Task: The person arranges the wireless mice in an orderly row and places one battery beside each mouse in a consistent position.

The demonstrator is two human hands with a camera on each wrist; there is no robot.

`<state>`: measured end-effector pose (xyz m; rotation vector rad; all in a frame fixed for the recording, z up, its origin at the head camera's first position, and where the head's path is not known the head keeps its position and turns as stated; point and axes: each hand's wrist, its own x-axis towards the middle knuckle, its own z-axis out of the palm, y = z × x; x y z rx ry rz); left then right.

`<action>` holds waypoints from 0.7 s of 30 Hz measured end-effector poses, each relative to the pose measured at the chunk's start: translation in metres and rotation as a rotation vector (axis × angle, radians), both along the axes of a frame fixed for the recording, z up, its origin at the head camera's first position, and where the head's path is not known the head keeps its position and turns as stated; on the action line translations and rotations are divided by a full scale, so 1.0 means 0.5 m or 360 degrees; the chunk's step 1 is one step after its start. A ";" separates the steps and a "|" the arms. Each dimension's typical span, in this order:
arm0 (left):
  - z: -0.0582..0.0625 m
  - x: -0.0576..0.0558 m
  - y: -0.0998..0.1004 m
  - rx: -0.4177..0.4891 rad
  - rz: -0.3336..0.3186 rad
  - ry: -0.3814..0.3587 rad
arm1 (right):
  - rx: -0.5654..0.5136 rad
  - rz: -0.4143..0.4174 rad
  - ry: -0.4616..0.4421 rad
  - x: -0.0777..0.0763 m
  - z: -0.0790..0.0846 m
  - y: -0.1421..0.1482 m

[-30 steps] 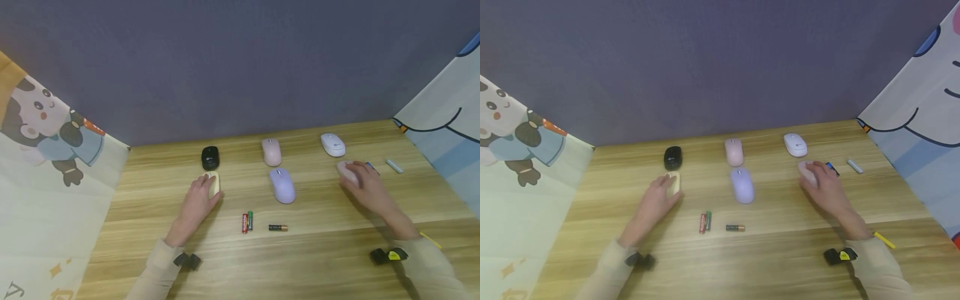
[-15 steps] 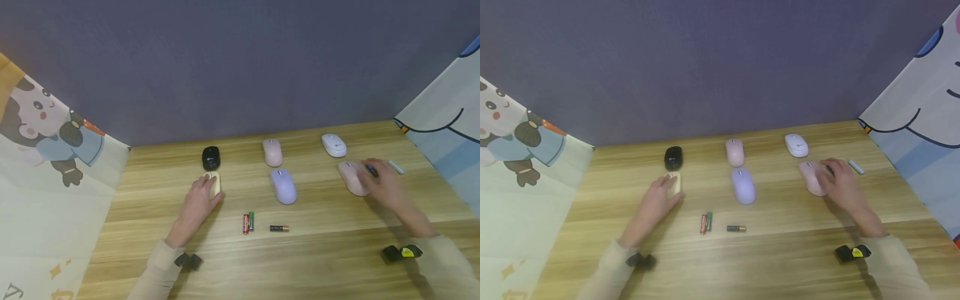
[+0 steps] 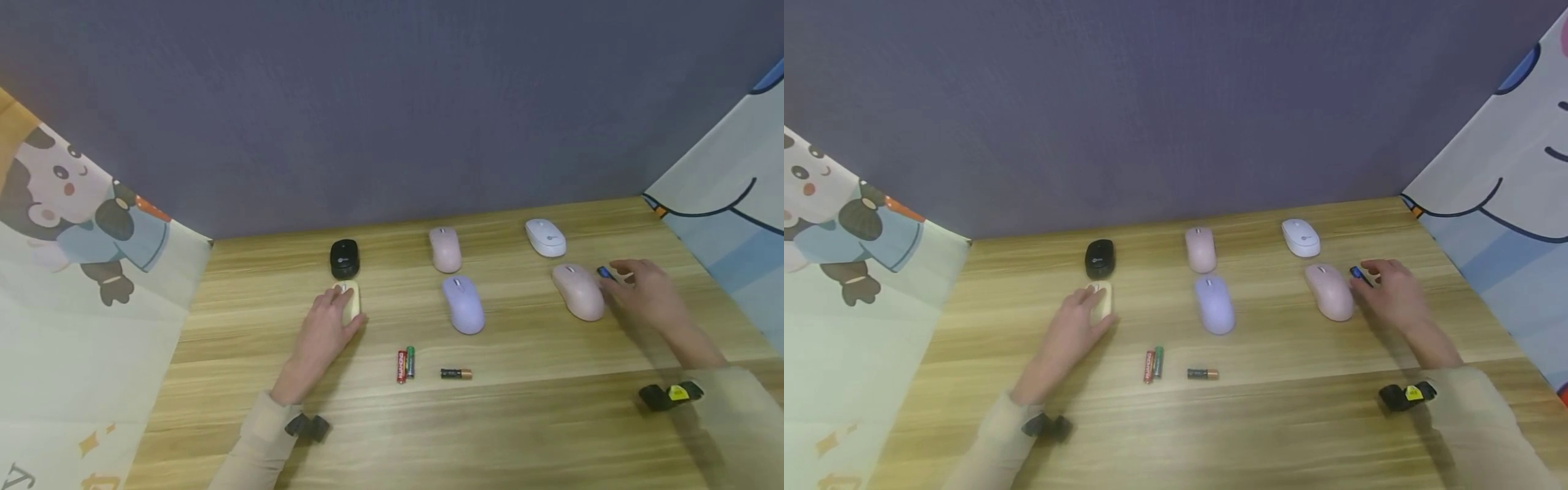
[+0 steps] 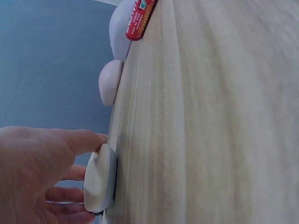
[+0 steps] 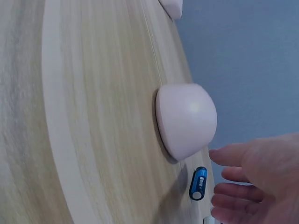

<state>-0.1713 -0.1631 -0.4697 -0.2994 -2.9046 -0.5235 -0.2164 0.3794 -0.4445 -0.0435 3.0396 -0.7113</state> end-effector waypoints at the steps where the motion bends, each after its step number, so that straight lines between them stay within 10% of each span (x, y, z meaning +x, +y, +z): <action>1: 0.000 0.000 0.000 0.0005 0.0003 -0.0001 | 0.0005 -0.0004 -0.0027 -0.001 0.000 0.003; 21: 0.003 0.003 0.000 0.0000 0.0001 -0.0024 | 0.0088 -0.0077 -0.0125 -0.019 -0.015 0.026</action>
